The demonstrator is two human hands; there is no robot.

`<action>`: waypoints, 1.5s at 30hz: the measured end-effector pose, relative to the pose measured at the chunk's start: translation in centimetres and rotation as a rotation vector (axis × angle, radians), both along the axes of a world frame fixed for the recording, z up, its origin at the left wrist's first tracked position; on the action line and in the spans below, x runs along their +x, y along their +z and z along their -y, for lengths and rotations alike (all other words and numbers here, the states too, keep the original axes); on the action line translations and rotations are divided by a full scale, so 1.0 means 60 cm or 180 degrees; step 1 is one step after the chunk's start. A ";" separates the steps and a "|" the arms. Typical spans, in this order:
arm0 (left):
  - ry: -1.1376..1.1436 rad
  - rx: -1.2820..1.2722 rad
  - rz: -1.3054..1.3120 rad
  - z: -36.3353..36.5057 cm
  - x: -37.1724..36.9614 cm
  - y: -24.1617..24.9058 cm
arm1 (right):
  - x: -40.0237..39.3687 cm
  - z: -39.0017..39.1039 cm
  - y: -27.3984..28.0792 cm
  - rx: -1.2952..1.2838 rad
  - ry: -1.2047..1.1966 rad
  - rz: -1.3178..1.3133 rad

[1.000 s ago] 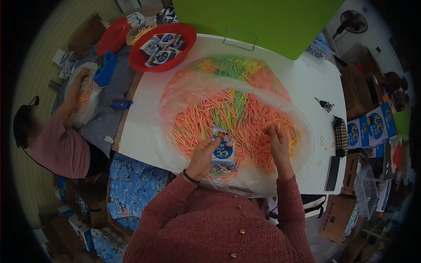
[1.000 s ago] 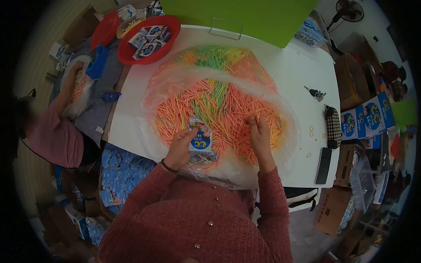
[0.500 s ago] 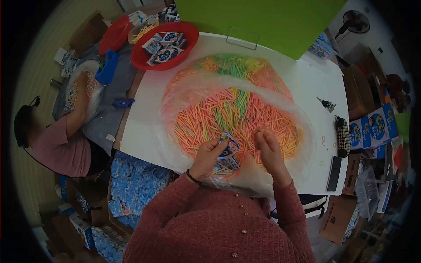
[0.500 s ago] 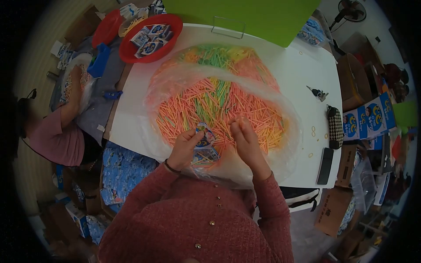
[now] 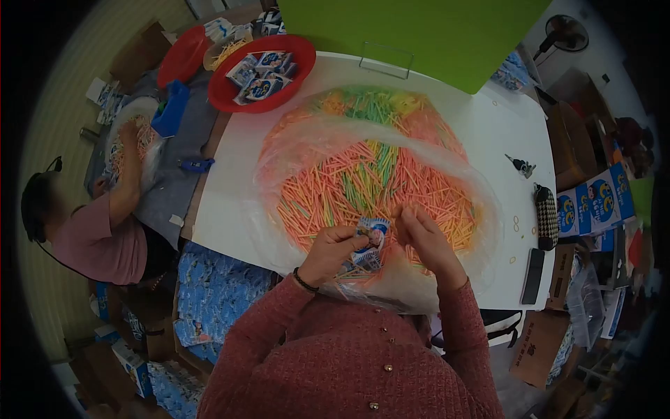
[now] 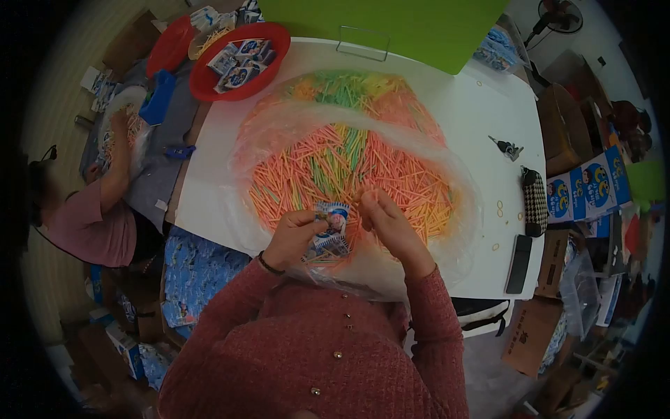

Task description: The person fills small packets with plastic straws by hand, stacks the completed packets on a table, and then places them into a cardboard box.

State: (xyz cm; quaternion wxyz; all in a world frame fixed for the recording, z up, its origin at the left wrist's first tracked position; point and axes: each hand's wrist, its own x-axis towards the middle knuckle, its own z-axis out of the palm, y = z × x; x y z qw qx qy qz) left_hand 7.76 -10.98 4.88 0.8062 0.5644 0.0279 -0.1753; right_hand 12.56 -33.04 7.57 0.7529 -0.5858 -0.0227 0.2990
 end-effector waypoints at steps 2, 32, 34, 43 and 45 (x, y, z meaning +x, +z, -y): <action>0.0032 0.0129 0.0135 -0.003 -0.004 -0.012 | 0.002 -0.002 -0.020 0.0268 -0.0404 -0.0044; -0.0548 0.0419 0.0766 0.015 -0.005 -0.029 | -0.022 -0.054 0.056 -0.2336 0.0874 0.3110; -0.0518 0.0486 0.0915 0.017 -0.002 -0.021 | -0.024 -0.053 0.082 -0.2589 0.0769 0.3158; -0.0390 0.0812 0.1732 -0.007 0.032 0.018 | -0.005 -0.017 0.067 -0.2199 0.0112 0.3359; -0.0560 0.0672 0.2072 -0.007 0.032 0.019 | -0.014 -0.023 0.057 -0.1959 -0.0608 0.3690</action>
